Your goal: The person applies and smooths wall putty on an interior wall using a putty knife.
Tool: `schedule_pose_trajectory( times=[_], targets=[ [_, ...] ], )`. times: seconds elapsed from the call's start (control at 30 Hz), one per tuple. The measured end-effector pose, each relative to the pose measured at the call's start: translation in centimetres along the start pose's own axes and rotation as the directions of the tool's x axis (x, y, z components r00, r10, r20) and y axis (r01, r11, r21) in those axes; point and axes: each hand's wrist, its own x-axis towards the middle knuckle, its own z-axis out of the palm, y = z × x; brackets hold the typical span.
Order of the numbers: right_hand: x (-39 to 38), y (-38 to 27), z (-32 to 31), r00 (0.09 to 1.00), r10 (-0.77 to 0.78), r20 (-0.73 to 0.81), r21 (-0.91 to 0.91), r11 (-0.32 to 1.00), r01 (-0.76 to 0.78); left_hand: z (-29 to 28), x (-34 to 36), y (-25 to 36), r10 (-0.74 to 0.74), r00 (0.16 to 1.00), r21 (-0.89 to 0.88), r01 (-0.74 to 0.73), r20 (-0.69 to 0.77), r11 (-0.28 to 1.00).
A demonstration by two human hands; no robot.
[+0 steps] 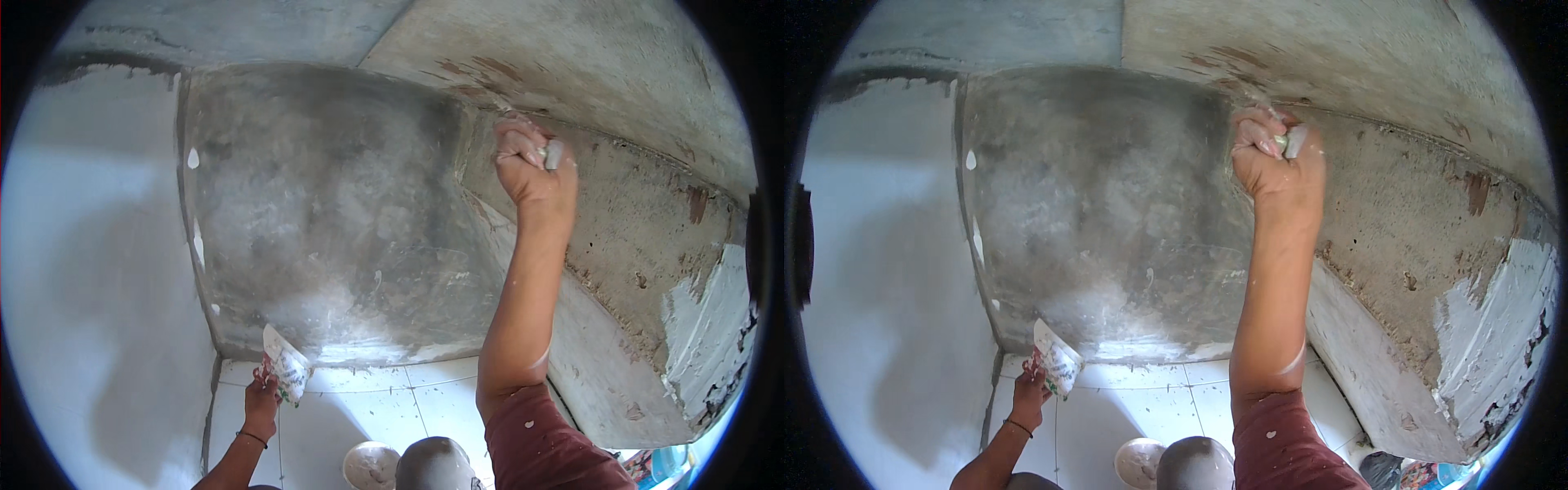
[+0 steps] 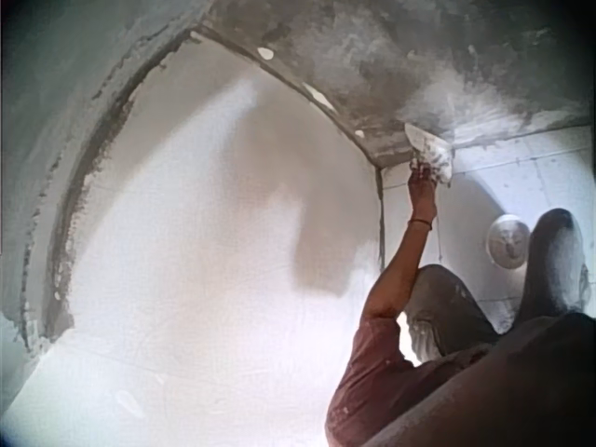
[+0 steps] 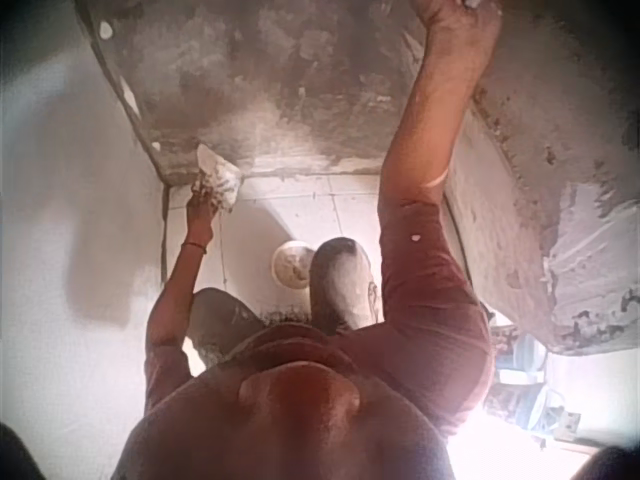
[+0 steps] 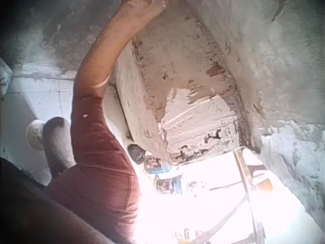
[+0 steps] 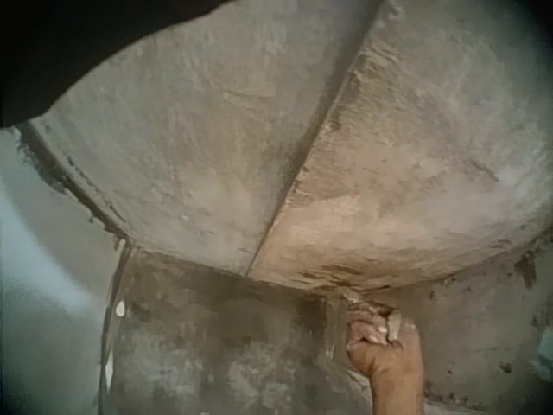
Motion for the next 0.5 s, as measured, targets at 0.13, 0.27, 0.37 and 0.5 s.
schedule_pose_trajectory(
  times=[0.13, 0.27, 0.37, 0.5],
  targets=[
    [5.2, -3.4, -4.1, 0.972, 0.197, 0.129, 0.001, 0.980, -0.199, -0.4, -0.5, 0.5, 0.109, 0.994, -0.063, -0.108, 0.019, 0.992],
    [14.6, -4.8, -8.8, 0.985, 0.173, 0.002, 0.018, 0.985, -0.173, -1.4, -1.0, 0.9, 0.126, 0.991, -0.057, -0.123, 0.055, 0.991],
    [18.0, -5.8, -10.7, 0.957, 0.289, 0.028, -0.021, 0.957, -0.288, -2.1, -1.2, 1.1, 0.138, 0.990, -0.052, -0.138, -0.015, 0.989],
    [17.6, -7.2, -11.7, 0.994, 0.034, -0.104, -0.023, 0.999, -0.037, -2.4, -0.9, 0.9, 0.130, 0.991, -0.011, -0.131, -0.017, 0.991]
  ],
)
